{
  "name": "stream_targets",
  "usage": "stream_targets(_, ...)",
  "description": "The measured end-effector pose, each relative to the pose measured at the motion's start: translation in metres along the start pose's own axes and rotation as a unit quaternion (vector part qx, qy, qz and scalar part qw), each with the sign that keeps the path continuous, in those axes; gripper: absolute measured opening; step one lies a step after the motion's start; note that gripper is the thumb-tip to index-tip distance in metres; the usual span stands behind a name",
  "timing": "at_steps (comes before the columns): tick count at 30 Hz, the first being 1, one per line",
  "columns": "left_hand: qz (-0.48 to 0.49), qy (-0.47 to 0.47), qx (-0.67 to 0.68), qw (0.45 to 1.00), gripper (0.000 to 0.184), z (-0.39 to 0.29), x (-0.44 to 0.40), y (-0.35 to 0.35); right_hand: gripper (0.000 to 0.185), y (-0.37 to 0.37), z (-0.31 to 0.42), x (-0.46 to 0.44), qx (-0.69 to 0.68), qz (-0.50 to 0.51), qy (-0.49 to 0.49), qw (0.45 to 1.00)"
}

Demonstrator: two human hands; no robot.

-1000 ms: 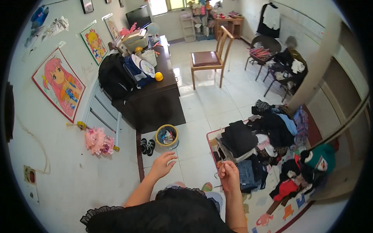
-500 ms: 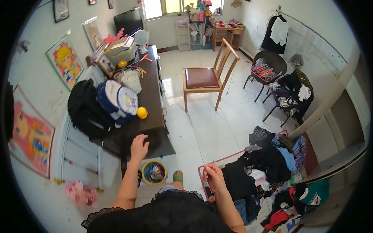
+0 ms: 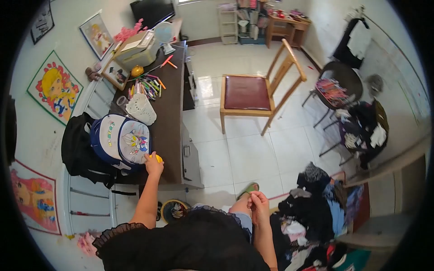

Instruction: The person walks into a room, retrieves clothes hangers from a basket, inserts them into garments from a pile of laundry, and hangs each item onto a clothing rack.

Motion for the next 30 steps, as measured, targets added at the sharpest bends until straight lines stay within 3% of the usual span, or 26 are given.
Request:
stream_targets(4,-0.026,0.048,-0.020,0.998,0.052,-0.043,-0.010,0.007,0.011,0.015,0.051,-0.095,0.015,0.013,-0.037,0.999)
stream_targets(7,-0.031,0.001,0.067,0.997,0.050,-0.138,0.007,0.032,0.012,0.015,0.111,-0.150,0.048,0.036,-0.054,0.997)
stream_targets(10,-0.090,-0.153,0.163,0.970,0.053,-0.289,0.019,0.065,0.014,0.025,0.169,-0.209,0.111,0.036,-0.055,0.992)
stream_targets(14,0.003,-0.313,0.208,0.927,0.059,-0.506,0.049,0.126,0.022,0.045,0.222,-0.290,0.221,0.060,-0.063,0.971)
stream_targets(16,0.001,-0.447,0.253,0.858,0.062,-0.597,0.071,0.153,0.030,0.049,0.249,-0.330,0.309,0.062,-0.019,0.949)
stream_targets(20,-0.003,-0.552,0.284,0.784,0.065,-0.732,0.079,0.171,0.043,0.063,0.311,-0.400,0.235,0.064,0.038,0.969)
stream_targets(22,-0.009,-0.582,0.290,0.760,0.067,-0.792,0.072,0.173,0.052,0.059,0.344,-0.427,0.141,0.111,-0.035,0.983)
stream_targets(26,0.012,-0.664,0.280,0.693,0.064,-0.917,0.062,0.183,0.053,0.089,0.418,-0.491,0.132,0.101,-0.046,0.985)
stream_targets(30,0.072,-0.731,0.237,0.636,0.063,-1.032,0.052,0.191,0.056,0.114,0.504,-0.548,0.107,0.062,0.017,0.992)
Point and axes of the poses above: each hand's wrist, its own x-axis away from the middle knuckle, its own y-axis out of the back of the hand, z = x × y, the point moved 8 cm from there along -x, towards the middle knuckle, and after that the axes turned 11 degrees about -x, right-handed, at the moved point
